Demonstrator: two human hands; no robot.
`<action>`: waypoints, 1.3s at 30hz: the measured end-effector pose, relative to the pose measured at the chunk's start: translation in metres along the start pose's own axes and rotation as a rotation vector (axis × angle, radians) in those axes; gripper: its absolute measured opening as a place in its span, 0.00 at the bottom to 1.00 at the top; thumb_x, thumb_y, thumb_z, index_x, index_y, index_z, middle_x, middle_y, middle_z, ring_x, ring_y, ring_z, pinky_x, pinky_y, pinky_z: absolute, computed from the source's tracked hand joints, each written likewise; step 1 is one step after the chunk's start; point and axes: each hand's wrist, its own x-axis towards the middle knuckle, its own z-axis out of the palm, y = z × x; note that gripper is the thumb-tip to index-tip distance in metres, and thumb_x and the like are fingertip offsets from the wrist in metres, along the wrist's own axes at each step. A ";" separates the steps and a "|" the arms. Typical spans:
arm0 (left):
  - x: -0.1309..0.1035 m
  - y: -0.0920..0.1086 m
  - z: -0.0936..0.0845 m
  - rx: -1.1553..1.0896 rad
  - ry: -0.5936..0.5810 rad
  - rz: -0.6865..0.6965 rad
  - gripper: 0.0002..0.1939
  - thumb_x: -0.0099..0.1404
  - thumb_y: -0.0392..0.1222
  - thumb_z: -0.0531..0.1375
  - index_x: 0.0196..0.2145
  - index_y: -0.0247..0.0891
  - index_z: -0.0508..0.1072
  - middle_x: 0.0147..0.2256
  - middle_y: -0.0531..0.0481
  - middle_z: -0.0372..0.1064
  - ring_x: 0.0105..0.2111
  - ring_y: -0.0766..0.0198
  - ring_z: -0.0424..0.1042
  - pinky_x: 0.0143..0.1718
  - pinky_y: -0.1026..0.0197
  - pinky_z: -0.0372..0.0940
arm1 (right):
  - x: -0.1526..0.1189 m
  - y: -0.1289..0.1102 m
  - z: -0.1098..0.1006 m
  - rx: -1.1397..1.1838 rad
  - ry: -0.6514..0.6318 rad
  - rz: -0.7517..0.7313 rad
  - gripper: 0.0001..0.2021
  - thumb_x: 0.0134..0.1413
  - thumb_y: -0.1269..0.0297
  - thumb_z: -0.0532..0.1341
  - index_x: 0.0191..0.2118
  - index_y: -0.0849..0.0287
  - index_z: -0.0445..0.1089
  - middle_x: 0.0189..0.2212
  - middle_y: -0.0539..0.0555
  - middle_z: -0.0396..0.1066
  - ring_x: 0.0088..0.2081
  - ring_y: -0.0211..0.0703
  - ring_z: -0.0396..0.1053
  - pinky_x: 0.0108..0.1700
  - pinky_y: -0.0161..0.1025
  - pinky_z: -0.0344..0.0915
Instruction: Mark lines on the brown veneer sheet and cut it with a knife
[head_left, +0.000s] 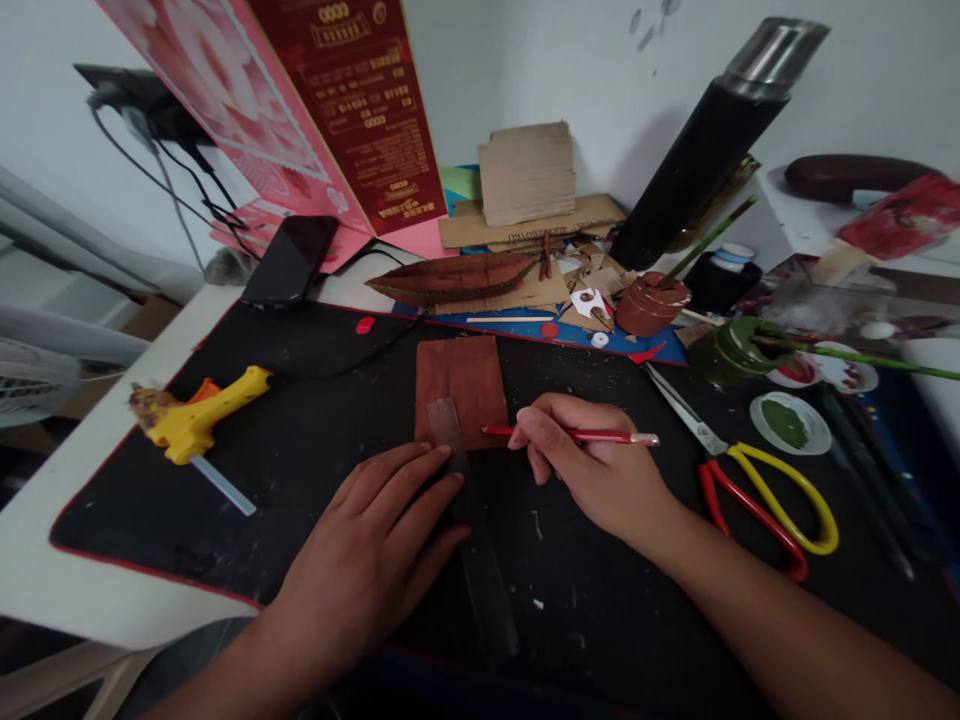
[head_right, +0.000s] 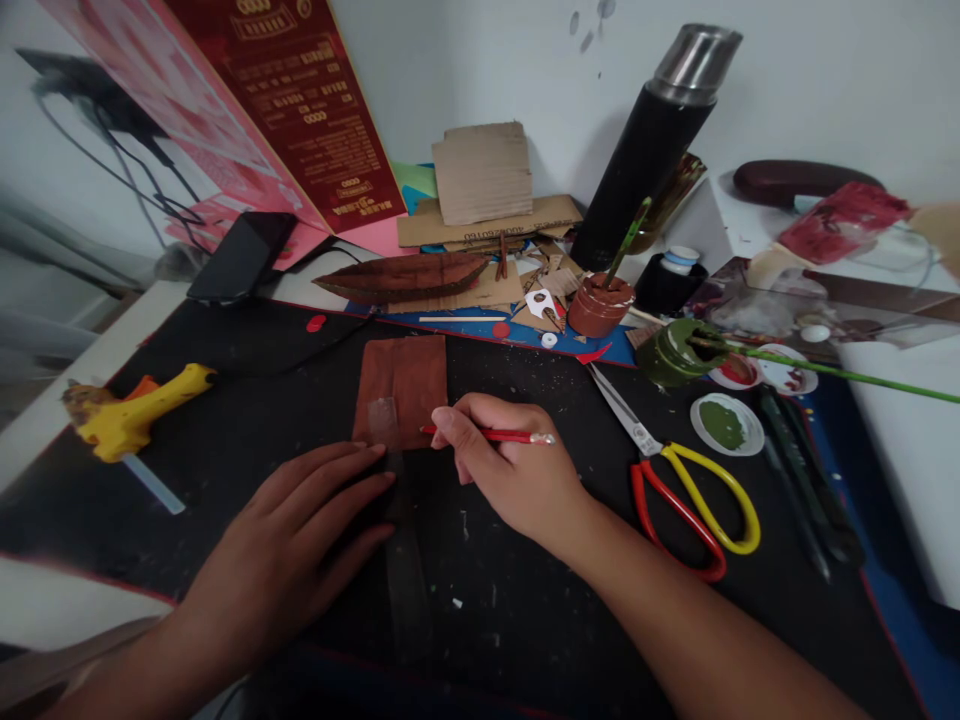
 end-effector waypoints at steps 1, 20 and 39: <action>0.000 0.000 0.000 0.001 0.000 0.001 0.13 0.79 0.42 0.61 0.57 0.37 0.76 0.57 0.40 0.78 0.58 0.46 0.75 0.58 0.43 0.74 | 0.000 0.000 0.000 0.000 0.001 0.002 0.21 0.76 0.49 0.59 0.33 0.55 0.77 0.19 0.47 0.71 0.23 0.38 0.68 0.28 0.37 0.63; 0.000 0.001 -0.002 -0.012 0.013 0.010 0.10 0.80 0.40 0.60 0.54 0.35 0.75 0.52 0.41 0.79 0.54 0.48 0.76 0.55 0.45 0.72 | 0.000 0.002 0.000 0.012 0.005 0.006 0.20 0.76 0.50 0.60 0.34 0.55 0.78 0.20 0.47 0.71 0.23 0.37 0.68 0.27 0.37 0.62; 0.001 0.002 0.000 -0.026 -0.016 0.065 0.13 0.81 0.39 0.59 0.58 0.34 0.76 0.60 0.41 0.78 0.61 0.47 0.73 0.60 0.45 0.68 | 0.001 0.000 0.002 0.037 0.016 -0.018 0.19 0.76 0.52 0.60 0.34 0.57 0.77 0.21 0.46 0.71 0.24 0.37 0.69 0.30 0.36 0.63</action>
